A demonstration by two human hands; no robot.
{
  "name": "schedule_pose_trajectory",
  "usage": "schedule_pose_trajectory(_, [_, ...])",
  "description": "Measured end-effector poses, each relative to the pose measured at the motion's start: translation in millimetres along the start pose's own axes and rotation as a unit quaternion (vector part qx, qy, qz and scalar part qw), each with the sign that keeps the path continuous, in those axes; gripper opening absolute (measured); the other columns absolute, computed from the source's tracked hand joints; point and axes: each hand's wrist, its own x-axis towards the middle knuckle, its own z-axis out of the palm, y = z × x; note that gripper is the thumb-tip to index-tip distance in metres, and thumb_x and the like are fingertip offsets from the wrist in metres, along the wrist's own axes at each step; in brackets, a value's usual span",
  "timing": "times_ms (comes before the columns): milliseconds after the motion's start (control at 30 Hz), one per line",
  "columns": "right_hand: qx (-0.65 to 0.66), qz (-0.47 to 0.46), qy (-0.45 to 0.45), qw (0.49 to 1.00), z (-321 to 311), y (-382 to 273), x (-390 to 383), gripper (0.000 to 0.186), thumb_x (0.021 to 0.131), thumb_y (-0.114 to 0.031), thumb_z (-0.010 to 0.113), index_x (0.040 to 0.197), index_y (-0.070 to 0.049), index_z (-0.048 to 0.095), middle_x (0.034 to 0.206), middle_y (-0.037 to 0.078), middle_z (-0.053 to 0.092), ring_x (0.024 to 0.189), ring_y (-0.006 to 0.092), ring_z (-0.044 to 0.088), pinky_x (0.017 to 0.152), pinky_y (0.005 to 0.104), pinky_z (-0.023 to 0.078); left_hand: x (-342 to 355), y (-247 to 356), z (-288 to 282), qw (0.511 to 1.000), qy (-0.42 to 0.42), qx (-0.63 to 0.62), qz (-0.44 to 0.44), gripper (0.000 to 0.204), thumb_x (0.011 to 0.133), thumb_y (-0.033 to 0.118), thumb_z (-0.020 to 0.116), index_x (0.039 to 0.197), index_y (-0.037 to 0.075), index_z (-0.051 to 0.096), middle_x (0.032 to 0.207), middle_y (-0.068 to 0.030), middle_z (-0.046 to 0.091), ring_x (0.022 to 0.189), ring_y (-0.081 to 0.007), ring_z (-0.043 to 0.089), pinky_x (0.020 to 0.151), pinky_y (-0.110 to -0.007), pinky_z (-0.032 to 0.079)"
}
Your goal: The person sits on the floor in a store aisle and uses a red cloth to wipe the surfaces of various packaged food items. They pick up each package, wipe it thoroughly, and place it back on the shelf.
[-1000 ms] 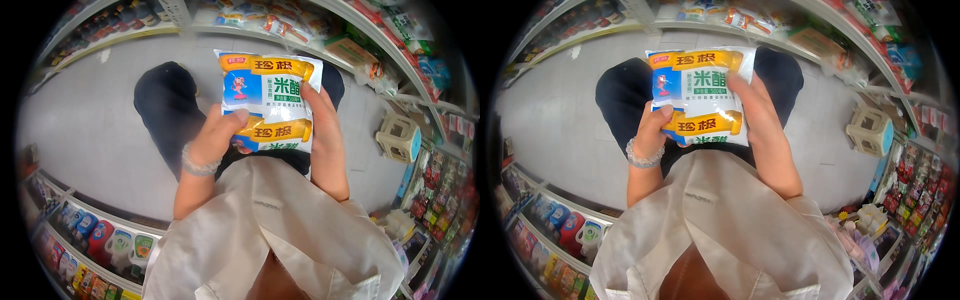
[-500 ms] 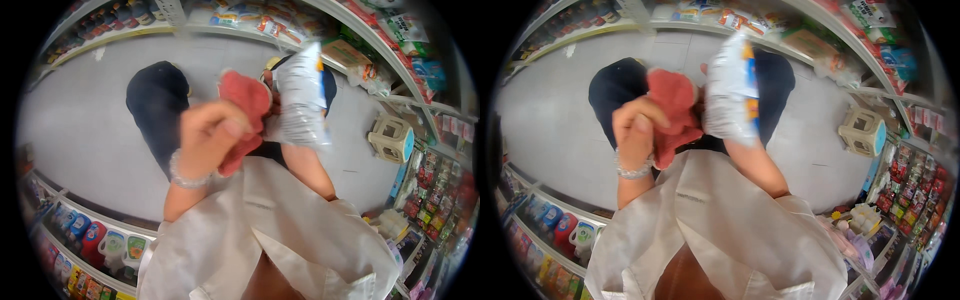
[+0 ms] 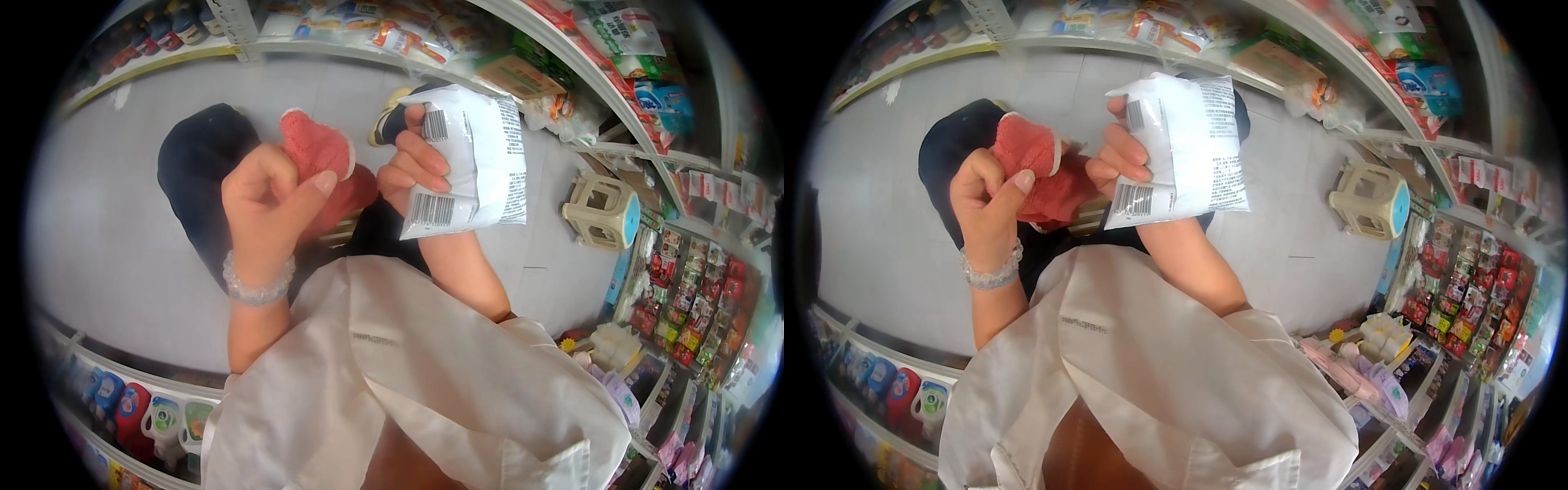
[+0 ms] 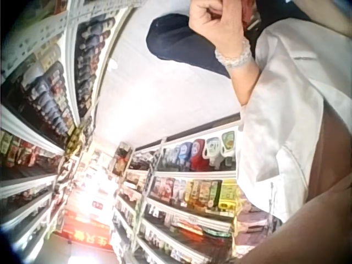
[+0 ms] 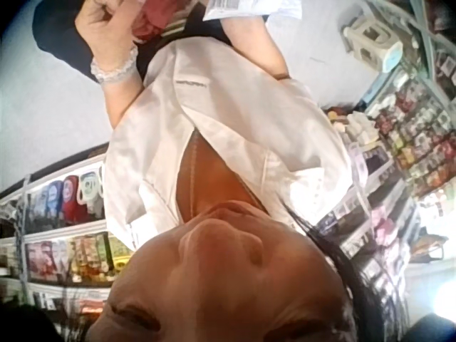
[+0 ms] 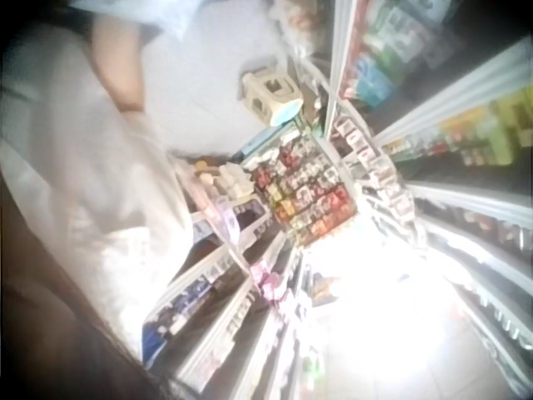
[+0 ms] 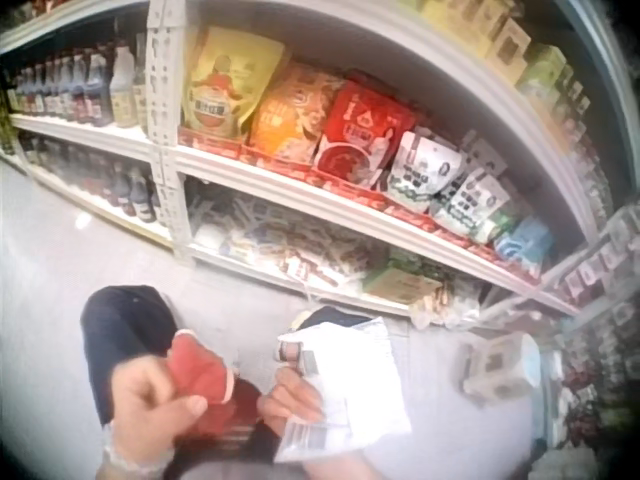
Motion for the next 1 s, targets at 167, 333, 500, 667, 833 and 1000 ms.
schedule_pose_trajectory(167, [-0.054, -0.006, 0.020, 0.998, 2.7, 2.0, 0.4, 0.049, 0.085, -0.037, 0.036, 0.112, 0.003, 0.043, 0.064, 0.005, 0.047, 0.047, 0.0098, 0.042, 0.062, 0.0236, 0.033, 1.4, 10.0, 21.1, 0.997, 0.081, -0.011, -0.002, 0.020, 0.072, -0.005, 0.055, 0.065, 0.006, 0.040, 0.067, 0.0020, 0.043, 0.063, -0.0066, 0.040, 0.061, -0.018, 0.034])
schedule_pose_trajectory(333, [-0.136, -0.009, 0.179, 0.974, 10.6, 7.3, 2.8, 0.051, 0.082, -0.044, 0.035, 0.101, 0.002, 0.049, 0.052, 0.005, 0.044, 0.039, 0.0133, 0.036, 0.046, 0.0254, 0.032, -3.9, 8.5, 14.7, 0.995, -0.078, 0.047, 0.035, 0.008, 0.076, -0.003, 0.054, 0.084, -0.001, 0.055, 0.081, -0.0054, 0.054, 0.071, -0.0113, 0.051, 0.067, -0.022, 0.041])
schedule_pose_trajectory(500, [-0.307, -0.018, 0.180, 0.934, 9.0, 14.2, 5.3, 0.034, 0.080, -0.032, 0.044, 0.089, -0.002, 0.054, 0.053, 0.005, 0.045, 0.044, 0.0156, 0.041, 0.046, 0.0270, 0.034, -3.1, 6.1, 27.3, 0.958, -0.120, 0.221, 0.136, 0.012, 0.066, 0.003, 0.065, 0.078, 0.003, 0.062, 0.057, -0.0043, 0.050, 0.047, -0.0125, 0.044, 0.045, -0.023, 0.035])
schedule_pose_trajectory(667, [-0.425, -0.062, 0.163, 0.888, 9.5, 22.5, 8.0, 0.022, 0.080, -0.024, 0.045, 0.085, -0.003, 0.052, 0.063, 0.004, 0.047, 0.056, 0.0148, 0.044, 0.054, 0.0264, 0.037, -4.8, 6.3, 34.1, 0.954, -0.134, 0.251, 0.099, 0.013, 0.062, 0.000, 0.068, 0.071, -0.001, 0.060, 0.058, -0.0028, 0.052, 0.050, -0.0068, 0.043, 0.047, -0.019, 0.034])
schedule_pose_trajectory(833, [-0.466, -0.076, 0.155, 0.868, 10.5, 26.5, 12.1, 0.010, 0.080, -0.015, 0.046, 0.081, -0.005, 0.049, 0.072, 0.002, 0.048, 0.068, 0.0139, 0.048, 0.061, 0.0258, 0.040, -5.3, 2.6, 30.4, 0.951, -0.134, 0.272, 0.066, 0.015, 0.064, 0.009, 0.070, 0.068, 0.001, 0.058, 0.056, -0.0051, 0.052, 0.045, -0.0117, 0.047, 0.044, -0.022, 0.036])
schedule_pose_trajectory(1000, [-0.339, -0.050, 0.179, 0.922, 3.0, 29.0, 14.2, 0.018, 0.082, -0.020, 0.050, 0.087, -0.003, 0.051, 0.079, 0.004, 0.053, 0.069, 0.0124, 0.052, 0.058, 0.0239, 0.044, -4.7, 2.8, 25.9, 0.969, -0.111, 0.215, -0.055, 0.015, 0.067, 0.010, 0.069, 0.069, 0.000, 0.058, 0.058, -0.0049, 0.054, 0.048, -0.0086, 0.047, 0.046, -0.020, 0.036])
